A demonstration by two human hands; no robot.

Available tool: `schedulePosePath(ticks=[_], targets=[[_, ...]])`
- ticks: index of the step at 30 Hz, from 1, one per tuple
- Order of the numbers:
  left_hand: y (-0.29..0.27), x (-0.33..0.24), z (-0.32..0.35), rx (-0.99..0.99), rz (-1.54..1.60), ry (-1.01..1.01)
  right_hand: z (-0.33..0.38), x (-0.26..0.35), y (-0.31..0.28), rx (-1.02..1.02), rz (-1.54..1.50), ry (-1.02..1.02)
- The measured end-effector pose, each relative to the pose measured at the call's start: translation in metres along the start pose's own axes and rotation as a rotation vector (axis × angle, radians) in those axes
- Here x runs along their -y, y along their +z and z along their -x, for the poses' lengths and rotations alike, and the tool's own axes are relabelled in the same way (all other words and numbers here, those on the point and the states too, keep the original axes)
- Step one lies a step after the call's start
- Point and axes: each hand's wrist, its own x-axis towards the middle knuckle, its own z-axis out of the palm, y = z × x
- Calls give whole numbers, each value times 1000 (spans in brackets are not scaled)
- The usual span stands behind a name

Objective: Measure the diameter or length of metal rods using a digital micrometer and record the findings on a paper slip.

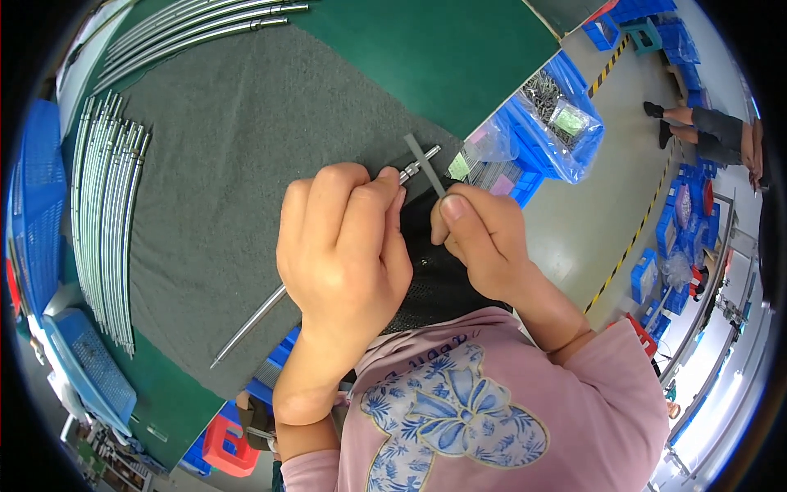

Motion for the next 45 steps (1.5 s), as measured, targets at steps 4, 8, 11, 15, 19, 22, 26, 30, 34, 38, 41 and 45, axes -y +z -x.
schedulePosePath(ticks=[4, 8, 11, 15, 19, 22, 26, 30, 34, 38, 41, 45], targets=[[-1, -1, 0, 2, -12, -12, -5, -3, 3, 10, -25, -53], [0, 0, 0, 1, 3, -8, -7, -6, 1, 29, -19, 10], [-3, 0, -2, 27, 6, -13, -13, -4, 6, 20, -58, -10], [-2, -1, -2, 39, 8, -31, -6, -14, 11, -58, -49, -42], [-3, 0, -2, 49, -12, -12, -17, -9, 12, -41, -81, -89], [-3, 0, -3, 45, -19, -5, -4, -15, 11, -35, -116, 17], [-4, 0, -3, 62, -30, 8, -12, -8, 12, -41, -127, -3], [-2, 0, -3, 45, -33, 4, -10, -14, 10, -47, -93, -43], [-2, 0, -4, 43, -42, 13, -10, -15, 10, -26, -157, -1], [-5, -1, -4, 75, -41, 0, -11, -12, 10, -34, -153, -19], [-2, 1, -3, 35, -30, 11, -8, -14, 8, -5, -141, 47], [-2, -1, -4, 43, -45, 23, -17, -12, 9, -2, -175, -3]])
